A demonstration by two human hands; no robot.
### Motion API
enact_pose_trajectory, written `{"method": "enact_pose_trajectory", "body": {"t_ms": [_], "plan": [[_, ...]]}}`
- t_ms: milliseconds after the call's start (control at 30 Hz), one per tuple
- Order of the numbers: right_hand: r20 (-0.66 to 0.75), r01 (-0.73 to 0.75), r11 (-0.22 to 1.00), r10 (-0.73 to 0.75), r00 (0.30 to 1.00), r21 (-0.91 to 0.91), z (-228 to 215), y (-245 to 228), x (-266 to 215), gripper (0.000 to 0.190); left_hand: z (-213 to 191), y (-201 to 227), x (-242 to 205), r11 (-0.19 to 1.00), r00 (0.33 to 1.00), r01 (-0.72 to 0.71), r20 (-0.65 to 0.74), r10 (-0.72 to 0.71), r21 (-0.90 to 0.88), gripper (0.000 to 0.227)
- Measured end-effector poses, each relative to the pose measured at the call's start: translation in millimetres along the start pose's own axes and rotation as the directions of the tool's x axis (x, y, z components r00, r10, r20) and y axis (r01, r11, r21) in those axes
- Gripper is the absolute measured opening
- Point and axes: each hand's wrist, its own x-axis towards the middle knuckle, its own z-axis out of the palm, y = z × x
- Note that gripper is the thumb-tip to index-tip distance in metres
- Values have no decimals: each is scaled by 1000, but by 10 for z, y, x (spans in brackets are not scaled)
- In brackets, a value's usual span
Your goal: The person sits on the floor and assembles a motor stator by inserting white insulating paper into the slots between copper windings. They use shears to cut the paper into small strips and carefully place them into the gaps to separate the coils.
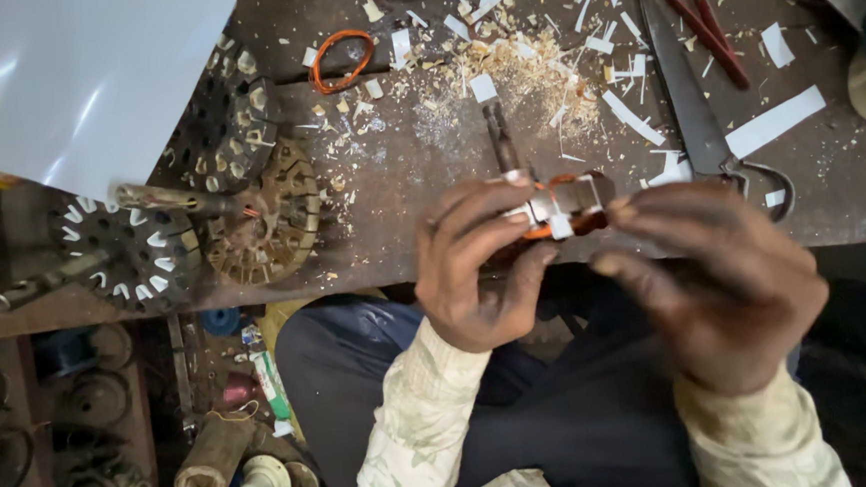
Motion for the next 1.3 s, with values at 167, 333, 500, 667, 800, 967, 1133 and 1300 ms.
{"method": "enact_pose_trajectory", "body": {"t_ms": [167, 333, 500, 667, 800, 967, 1133, 1300], "plan": [[3, -52, 908, 56, 998, 416, 254, 381, -14, 36, -40, 17, 50, 997, 998, 68, -7, -68, -40, 39], [29, -124, 746, 139, 990, 654, 466, 487, -217, 35, -41, 18, -2, 991, 994, 101, -25, -104, -86, 31], [-8, -75, 800, 99, 995, 596, 488, 561, -275, 32, -48, 16, 11, 992, 997, 79, -4, -80, -96, 31], [-51, -56, 807, 106, 993, 589, 544, 562, -305, 31, -55, 50, 35, 996, 997, 77, 1, -77, -52, 31], [-52, -82, 789, 142, 989, 609, 548, 550, -352, 30, -18, 74, 37, 997, 997, 74, -22, -74, -32, 32], [-57, -81, 805, 141, 988, 588, 560, 510, -390, 29, -3, 113, 45, 998, 997, 59, -43, -59, -5, 31], [-116, 9, 838, 65, 991, 546, 597, 535, -393, 26, -2, 122, 42, 999, 999, 35, -38, -35, -4, 32], [-156, 75, 818, 18, 988, 571, 643, 603, -423, 23, -3, 176, 6, 996, 998, 50, -29, -48, 70, 33]]}}
